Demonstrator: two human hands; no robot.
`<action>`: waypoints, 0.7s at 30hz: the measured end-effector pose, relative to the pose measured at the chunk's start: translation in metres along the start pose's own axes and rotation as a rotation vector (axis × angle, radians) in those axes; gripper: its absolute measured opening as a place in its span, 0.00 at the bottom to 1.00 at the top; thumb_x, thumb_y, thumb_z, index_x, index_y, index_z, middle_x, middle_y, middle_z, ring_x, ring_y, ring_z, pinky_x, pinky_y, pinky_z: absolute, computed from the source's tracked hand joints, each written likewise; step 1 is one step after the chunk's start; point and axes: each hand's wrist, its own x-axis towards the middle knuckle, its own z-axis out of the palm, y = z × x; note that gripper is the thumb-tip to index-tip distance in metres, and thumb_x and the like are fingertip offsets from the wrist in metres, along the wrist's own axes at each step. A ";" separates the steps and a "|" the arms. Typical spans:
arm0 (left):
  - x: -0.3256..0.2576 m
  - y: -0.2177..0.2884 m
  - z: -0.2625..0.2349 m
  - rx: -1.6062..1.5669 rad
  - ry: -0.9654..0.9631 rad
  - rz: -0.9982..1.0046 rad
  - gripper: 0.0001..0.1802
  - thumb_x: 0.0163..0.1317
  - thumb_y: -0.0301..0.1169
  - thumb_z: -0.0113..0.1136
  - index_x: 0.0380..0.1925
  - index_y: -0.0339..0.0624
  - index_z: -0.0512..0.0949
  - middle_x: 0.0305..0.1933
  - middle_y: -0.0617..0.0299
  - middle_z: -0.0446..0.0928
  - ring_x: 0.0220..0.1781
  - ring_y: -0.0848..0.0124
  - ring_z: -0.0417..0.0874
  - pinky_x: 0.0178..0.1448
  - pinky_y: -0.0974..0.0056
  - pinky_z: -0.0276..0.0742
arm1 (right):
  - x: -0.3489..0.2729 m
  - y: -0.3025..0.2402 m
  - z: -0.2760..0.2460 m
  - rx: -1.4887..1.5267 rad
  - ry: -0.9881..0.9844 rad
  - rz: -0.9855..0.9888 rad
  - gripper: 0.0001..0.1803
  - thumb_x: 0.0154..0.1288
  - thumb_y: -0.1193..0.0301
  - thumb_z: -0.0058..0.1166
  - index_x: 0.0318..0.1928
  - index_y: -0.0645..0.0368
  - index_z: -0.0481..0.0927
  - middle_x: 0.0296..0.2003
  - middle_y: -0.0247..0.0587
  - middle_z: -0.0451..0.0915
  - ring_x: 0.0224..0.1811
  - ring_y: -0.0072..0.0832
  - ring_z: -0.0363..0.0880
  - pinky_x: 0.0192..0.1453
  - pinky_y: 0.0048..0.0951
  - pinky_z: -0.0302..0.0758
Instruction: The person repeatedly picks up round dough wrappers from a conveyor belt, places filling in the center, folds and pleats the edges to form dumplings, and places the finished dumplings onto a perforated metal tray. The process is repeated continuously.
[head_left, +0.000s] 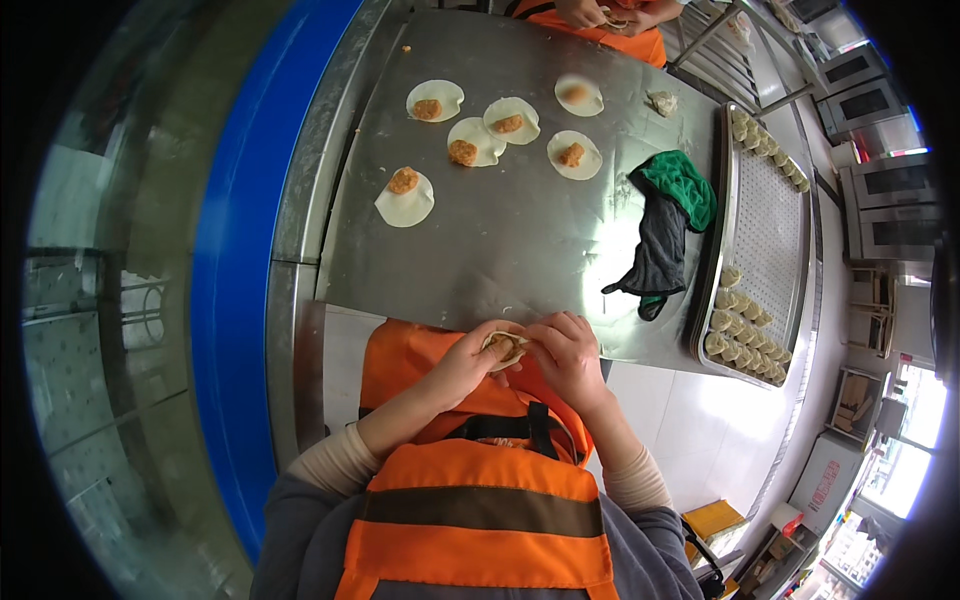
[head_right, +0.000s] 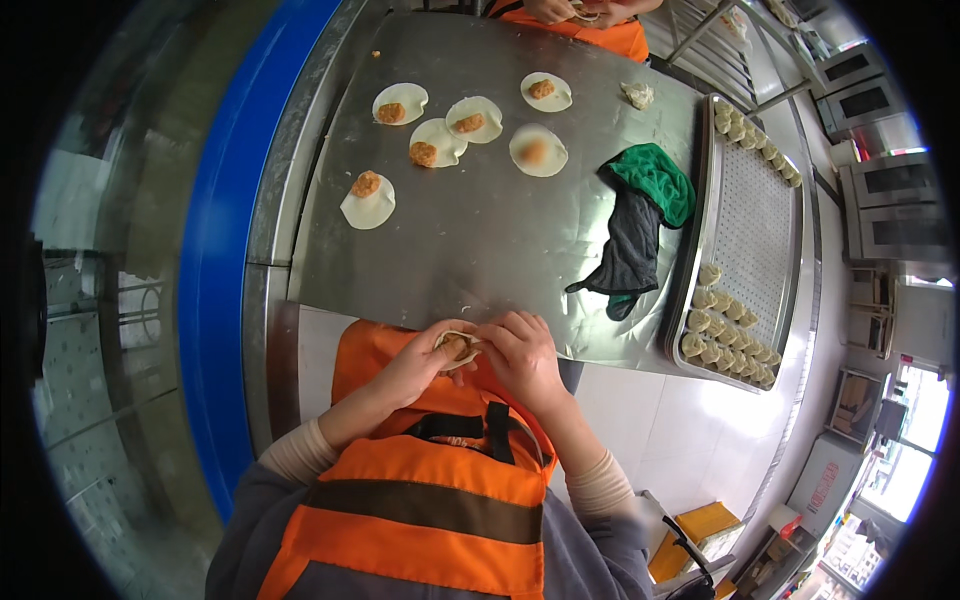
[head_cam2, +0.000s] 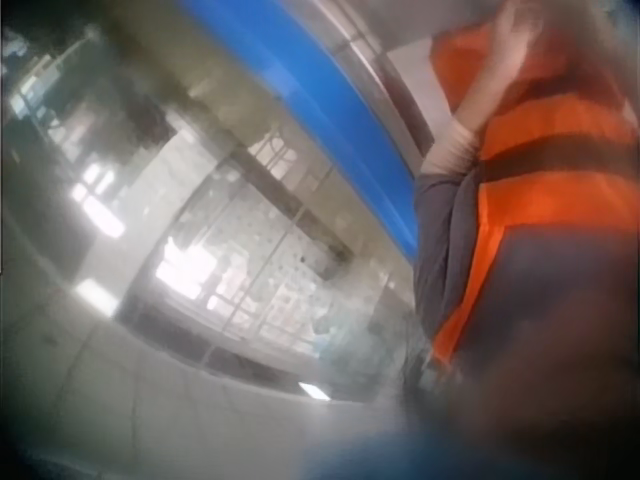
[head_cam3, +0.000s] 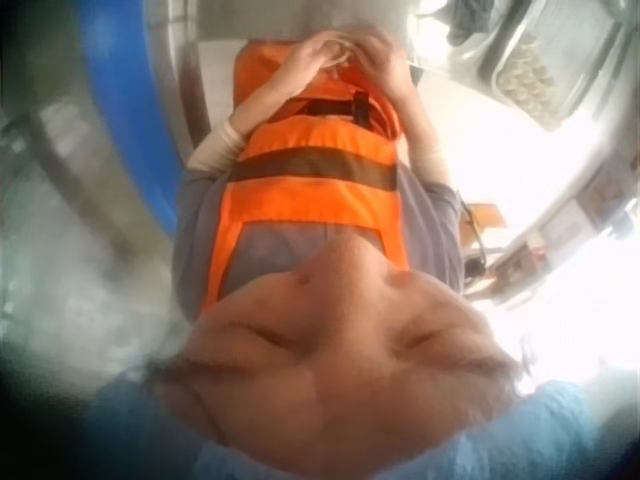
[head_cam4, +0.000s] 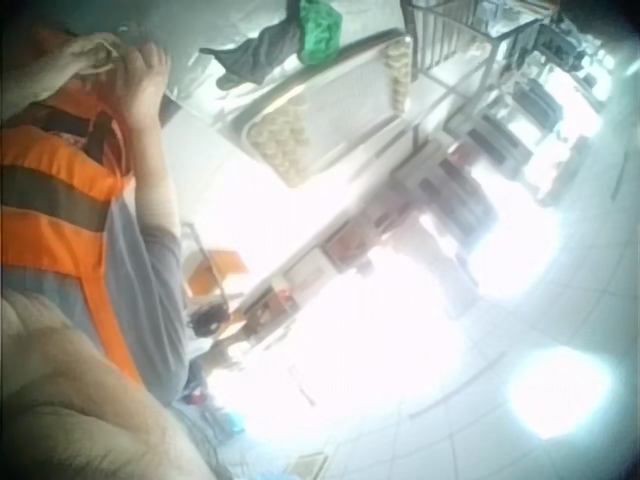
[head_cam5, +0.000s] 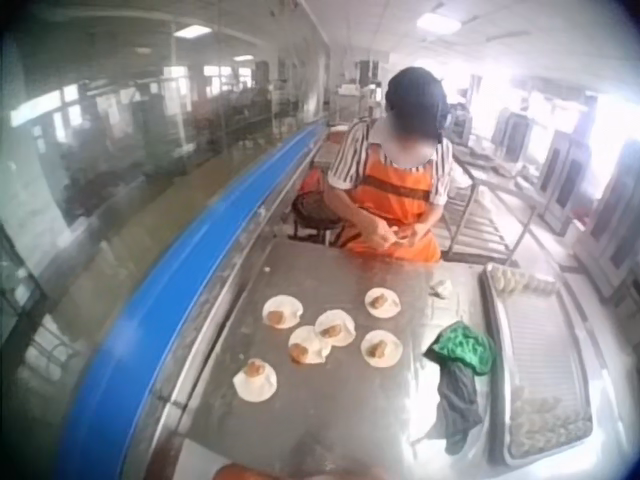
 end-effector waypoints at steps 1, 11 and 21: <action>-0.001 -0.003 -0.001 0.101 -0.015 0.053 0.17 0.72 0.23 0.47 0.60 0.39 0.71 0.43 0.63 0.76 0.39 0.75 0.78 0.40 0.70 0.80 | 0.003 -0.007 -0.002 0.030 0.012 -0.018 0.09 0.54 0.79 0.63 0.37 0.57 0.82 0.31 0.37 0.78 0.34 0.36 0.78 0.41 0.34 0.72; 0.003 -0.001 -0.002 0.356 -0.055 0.092 0.18 0.74 0.23 0.46 0.62 0.37 0.68 0.43 0.63 0.74 0.40 0.76 0.77 0.38 0.71 0.77 | 0.004 -0.018 0.003 0.242 -0.056 0.136 0.10 0.54 0.79 0.63 0.39 0.61 0.81 0.32 0.39 0.78 0.33 0.39 0.78 0.39 0.35 0.75; 0.000 -0.005 -0.002 0.434 -0.028 0.116 0.18 0.76 0.26 0.43 0.64 0.40 0.67 0.41 0.65 0.73 0.37 0.78 0.74 0.38 0.73 0.74 | 0.005 -0.014 -0.003 0.160 -0.033 0.100 0.11 0.52 0.80 0.64 0.38 0.57 0.81 0.33 0.39 0.79 0.35 0.38 0.78 0.42 0.36 0.74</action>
